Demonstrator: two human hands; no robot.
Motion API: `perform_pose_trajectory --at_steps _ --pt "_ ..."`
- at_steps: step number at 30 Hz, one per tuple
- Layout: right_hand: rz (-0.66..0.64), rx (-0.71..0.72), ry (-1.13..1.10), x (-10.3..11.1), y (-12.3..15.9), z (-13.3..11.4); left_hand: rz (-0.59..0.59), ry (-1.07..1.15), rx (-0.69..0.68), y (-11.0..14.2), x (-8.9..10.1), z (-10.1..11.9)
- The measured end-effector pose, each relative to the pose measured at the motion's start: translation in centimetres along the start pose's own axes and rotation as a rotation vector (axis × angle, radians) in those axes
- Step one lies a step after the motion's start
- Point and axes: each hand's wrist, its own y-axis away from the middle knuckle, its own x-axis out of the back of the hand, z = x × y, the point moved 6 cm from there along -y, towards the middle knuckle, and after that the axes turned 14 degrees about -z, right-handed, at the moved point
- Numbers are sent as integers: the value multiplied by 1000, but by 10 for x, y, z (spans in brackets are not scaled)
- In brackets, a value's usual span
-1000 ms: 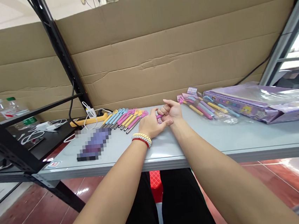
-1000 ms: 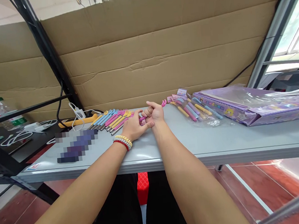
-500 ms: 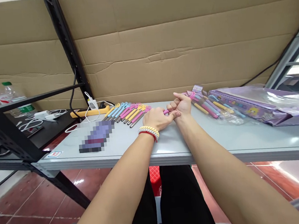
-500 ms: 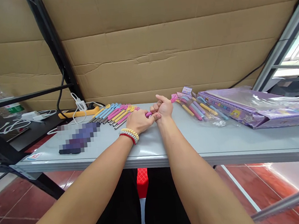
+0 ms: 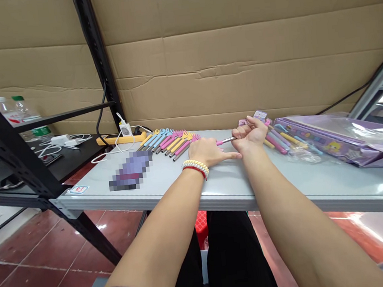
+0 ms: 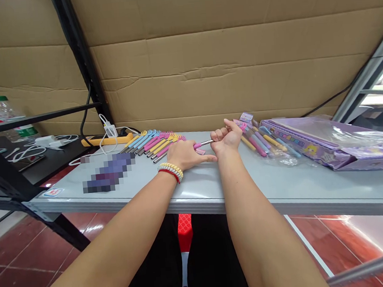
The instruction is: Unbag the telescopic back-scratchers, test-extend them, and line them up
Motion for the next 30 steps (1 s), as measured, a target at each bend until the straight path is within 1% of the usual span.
perform_pose_trajectory --at_steps 2,4,5,7,8,11,12,14,18,22,24,28,30 --pt "21 2 -28 3 -1 -1 -11 -7 -7 -1 -1 -1" --pt "1 -2 -54 2 0 0 -4 8 4 -1 -2 -5" --pt "-34 -7 -59 0 1 1 10 26 10 -1 -2 -8" --pt "-154 -49 -37 -8 4 4 53 72 8 0 -1 -12" --pt "-226 -101 -3 -13 7 8 81 93 -5 1 0 -13" --pt "-409 -339 153 -26 17 27 158 121 -75 3 4 -11" --pt "-442 -399 195 -29 20 33 170 124 -93 4 6 -10" --pt "-466 -450 232 -32 23 39 168 123 -110 5 7 -8" --pt "-430 -429 230 -31 21 43 103 80 -68 5 8 -6" --pt "-343 -322 243 -24 12 42 26 53 10 6 6 -6" --pt "-248 -252 219 -17 7 38 7 64 60 7 5 -7" --pt "10 -114 102 2 -3 20 11 56 103 8 7 -7" --pt "74 -52 70 9 -8 8 29 37 99 8 8 -6"
